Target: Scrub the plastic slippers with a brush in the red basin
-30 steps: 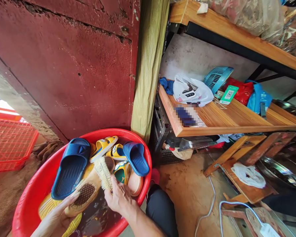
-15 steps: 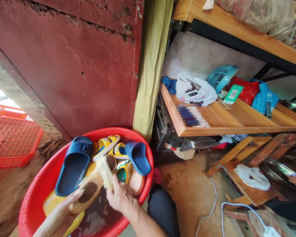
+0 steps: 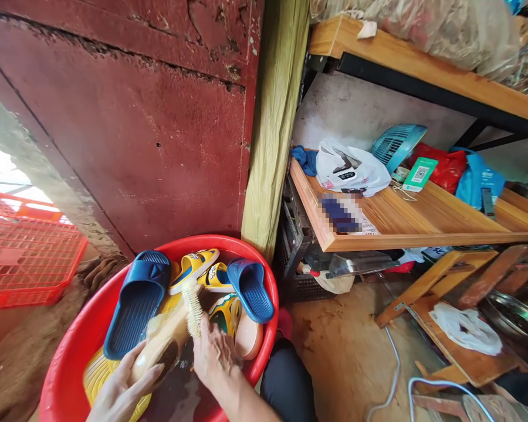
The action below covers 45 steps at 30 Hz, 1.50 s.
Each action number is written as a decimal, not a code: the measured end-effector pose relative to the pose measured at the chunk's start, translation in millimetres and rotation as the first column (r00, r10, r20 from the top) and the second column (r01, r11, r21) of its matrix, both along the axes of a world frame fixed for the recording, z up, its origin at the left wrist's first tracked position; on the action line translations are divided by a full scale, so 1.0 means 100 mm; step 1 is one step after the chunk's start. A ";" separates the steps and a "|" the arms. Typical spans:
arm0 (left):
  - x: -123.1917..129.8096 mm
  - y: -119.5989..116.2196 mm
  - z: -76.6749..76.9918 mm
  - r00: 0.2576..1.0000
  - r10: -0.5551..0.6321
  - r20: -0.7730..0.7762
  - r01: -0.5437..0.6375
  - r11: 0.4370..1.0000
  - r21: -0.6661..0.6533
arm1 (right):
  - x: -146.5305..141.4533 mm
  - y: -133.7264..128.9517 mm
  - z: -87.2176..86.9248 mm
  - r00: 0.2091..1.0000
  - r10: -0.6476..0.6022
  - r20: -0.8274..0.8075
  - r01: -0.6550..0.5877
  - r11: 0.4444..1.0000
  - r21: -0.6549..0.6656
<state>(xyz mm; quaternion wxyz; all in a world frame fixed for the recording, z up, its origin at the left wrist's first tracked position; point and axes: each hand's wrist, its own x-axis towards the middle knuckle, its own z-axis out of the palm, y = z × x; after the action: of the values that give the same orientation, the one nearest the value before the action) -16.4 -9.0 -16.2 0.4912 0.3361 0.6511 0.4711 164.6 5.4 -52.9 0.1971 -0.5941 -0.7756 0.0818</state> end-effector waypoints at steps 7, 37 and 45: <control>-0.23 -0.03 -0.05 0.978 -0.185 -0.091 0.193 0.977 0.086 | -0.04 -0.08 0.21 0.957 0.282 0.063 -0.282 0.959 -0.006; -0.47 0.35 -0.17 0.806 0.522 0.280 -0.468 0.851 -0.239 | 0.11 -0.33 0.18 0.949 0.314 0.033 -0.308 0.945 -0.111; -0.50 0.49 -0.39 0.830 0.492 0.261 -0.428 0.863 -0.269 | 0.16 -0.26 0.12 0.988 0.095 0.123 -0.084 0.992 -0.094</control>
<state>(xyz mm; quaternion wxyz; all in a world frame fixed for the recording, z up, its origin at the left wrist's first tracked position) -66.6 40.4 -55.3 0.4928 0.0367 0.6679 0.5565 180.7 -21.0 -40.8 0.1165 -0.5708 -0.8081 0.0868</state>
